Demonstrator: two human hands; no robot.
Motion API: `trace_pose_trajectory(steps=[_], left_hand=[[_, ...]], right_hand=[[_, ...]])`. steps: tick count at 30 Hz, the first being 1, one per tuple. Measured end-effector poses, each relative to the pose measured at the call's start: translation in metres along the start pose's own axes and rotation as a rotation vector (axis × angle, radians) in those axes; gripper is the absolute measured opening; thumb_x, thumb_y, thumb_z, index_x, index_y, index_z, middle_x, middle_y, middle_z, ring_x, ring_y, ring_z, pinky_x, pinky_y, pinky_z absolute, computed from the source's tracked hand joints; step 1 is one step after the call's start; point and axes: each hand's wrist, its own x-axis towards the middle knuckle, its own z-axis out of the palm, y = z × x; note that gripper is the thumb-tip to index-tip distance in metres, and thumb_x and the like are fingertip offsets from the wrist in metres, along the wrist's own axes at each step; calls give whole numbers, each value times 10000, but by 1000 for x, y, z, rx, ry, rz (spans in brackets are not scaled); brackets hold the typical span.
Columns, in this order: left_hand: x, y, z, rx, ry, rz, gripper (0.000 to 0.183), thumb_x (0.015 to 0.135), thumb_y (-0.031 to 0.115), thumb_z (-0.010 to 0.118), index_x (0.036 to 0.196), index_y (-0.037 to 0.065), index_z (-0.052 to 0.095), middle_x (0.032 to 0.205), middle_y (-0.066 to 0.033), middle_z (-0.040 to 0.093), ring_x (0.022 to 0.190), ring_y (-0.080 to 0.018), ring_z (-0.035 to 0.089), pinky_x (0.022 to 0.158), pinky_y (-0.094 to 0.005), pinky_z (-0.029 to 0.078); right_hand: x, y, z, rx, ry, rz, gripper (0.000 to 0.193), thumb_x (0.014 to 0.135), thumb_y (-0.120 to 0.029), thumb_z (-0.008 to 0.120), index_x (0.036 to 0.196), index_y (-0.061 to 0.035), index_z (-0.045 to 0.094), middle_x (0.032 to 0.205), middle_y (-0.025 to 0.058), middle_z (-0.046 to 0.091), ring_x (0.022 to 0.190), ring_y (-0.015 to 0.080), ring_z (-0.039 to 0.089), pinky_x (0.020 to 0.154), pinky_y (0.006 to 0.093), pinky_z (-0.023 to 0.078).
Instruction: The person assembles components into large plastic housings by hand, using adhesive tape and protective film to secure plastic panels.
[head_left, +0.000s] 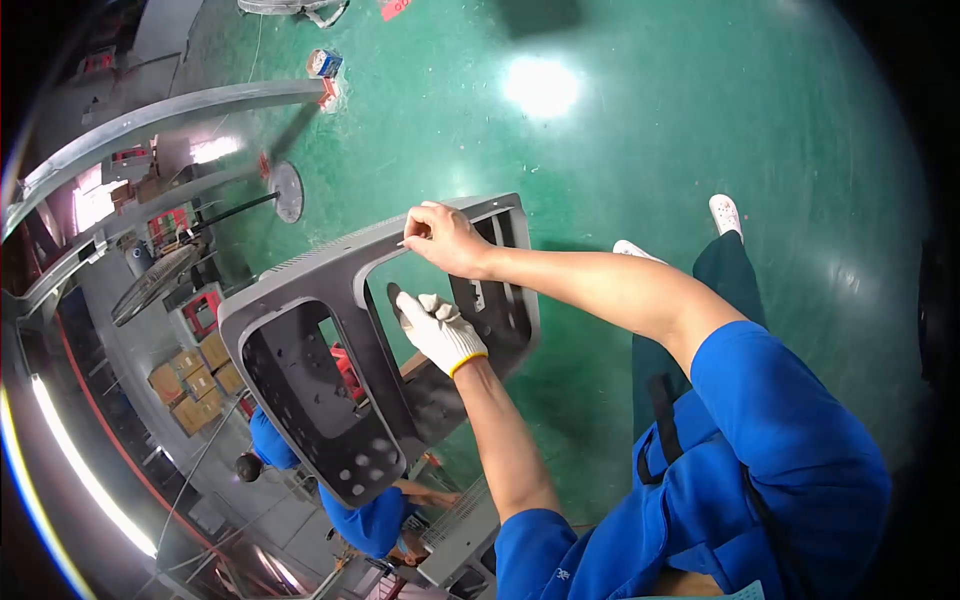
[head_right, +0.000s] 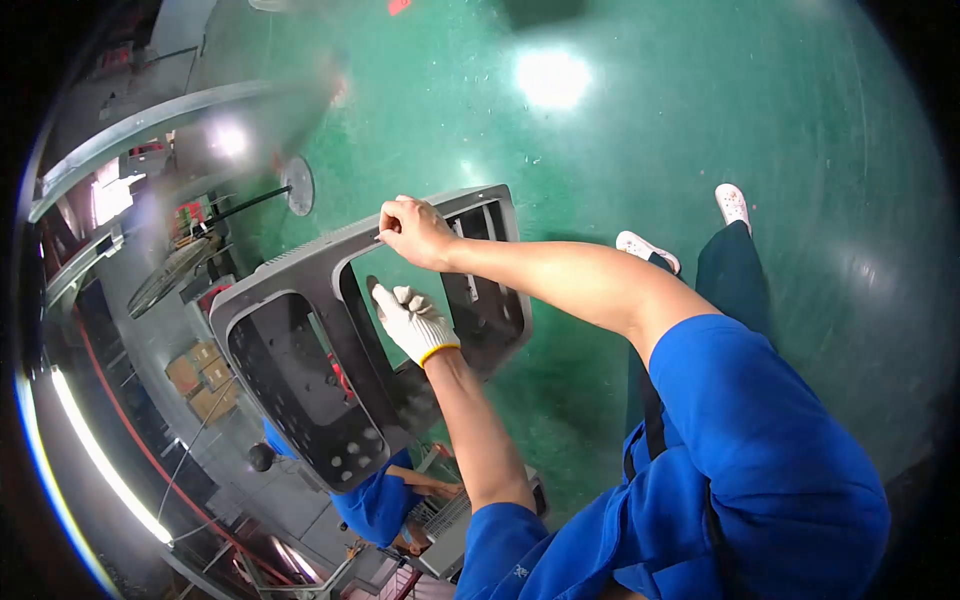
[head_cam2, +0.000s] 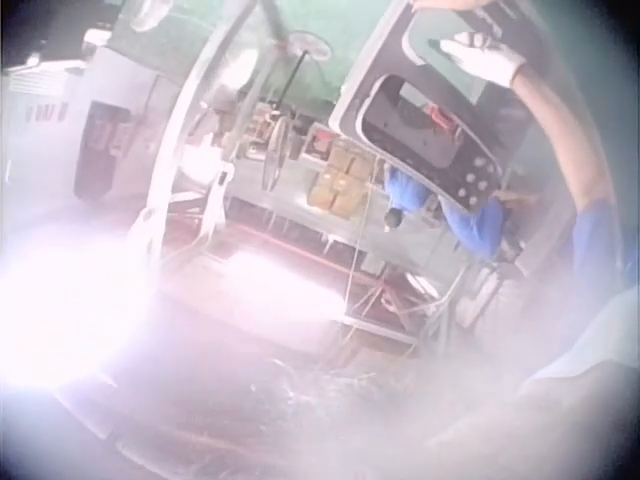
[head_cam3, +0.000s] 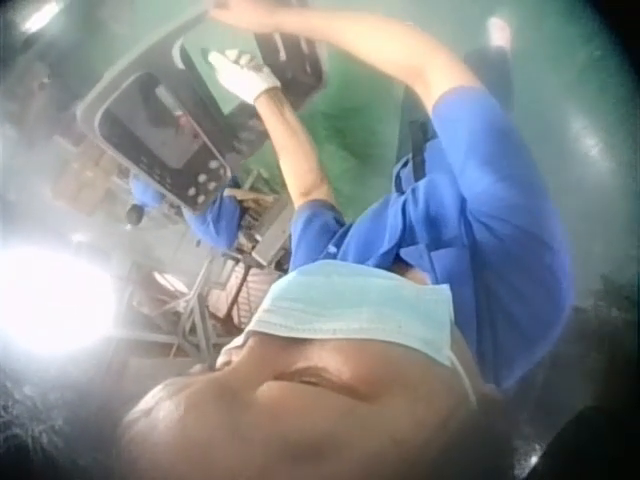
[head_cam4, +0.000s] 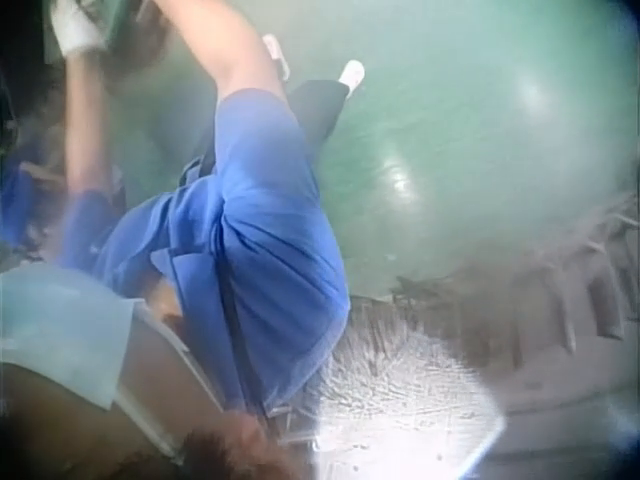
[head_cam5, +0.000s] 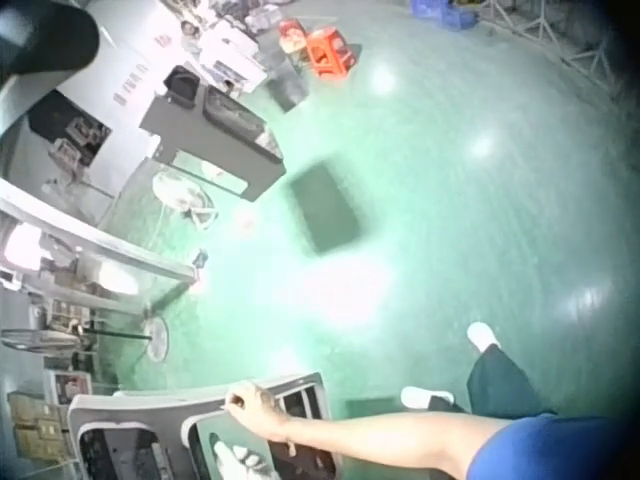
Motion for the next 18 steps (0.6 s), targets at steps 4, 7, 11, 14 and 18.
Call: trace_pose_trajectory(steps=[4,7,11,14,18], left_hand=[[19,6,8,32,2,73,216,968,289,505,895,86,495,624,35,407,461,-36,346,417,-184,296],[22,9,17,61,-88,106,333,965,316,532,733,101,429,605,35,446,464,-39,364,425,-196,283],[31,7,13,34,-82,128,330,969,304,516,724,102,428,598,33,443,460,-44,369,422,-200,283],[32,8,8,44,-85,132,328,972,301,517,716,114,433,596,38,443,455,-46,369,411,-202,281],[32,9,13,0,-81,73,327,970,297,523,703,123,451,600,30,455,449,-51,369,398,-202,283]], right_hand=[[6,4,7,-42,-1,-3,120,804,-111,661,777,-13,597,777,77,553,709,161,568,679,312,478],[8,4,3,-1,6,-19,130,778,-124,673,756,-22,596,765,92,566,708,212,602,679,333,492],[8,6,9,16,38,-18,126,778,-111,671,756,-17,591,762,89,560,696,202,599,671,325,493],[8,6,14,13,-40,-10,121,805,-93,668,768,4,605,790,64,566,719,131,581,672,280,479],[13,7,8,-45,-53,-19,106,798,-90,670,782,7,629,739,47,588,701,104,572,662,270,477]])
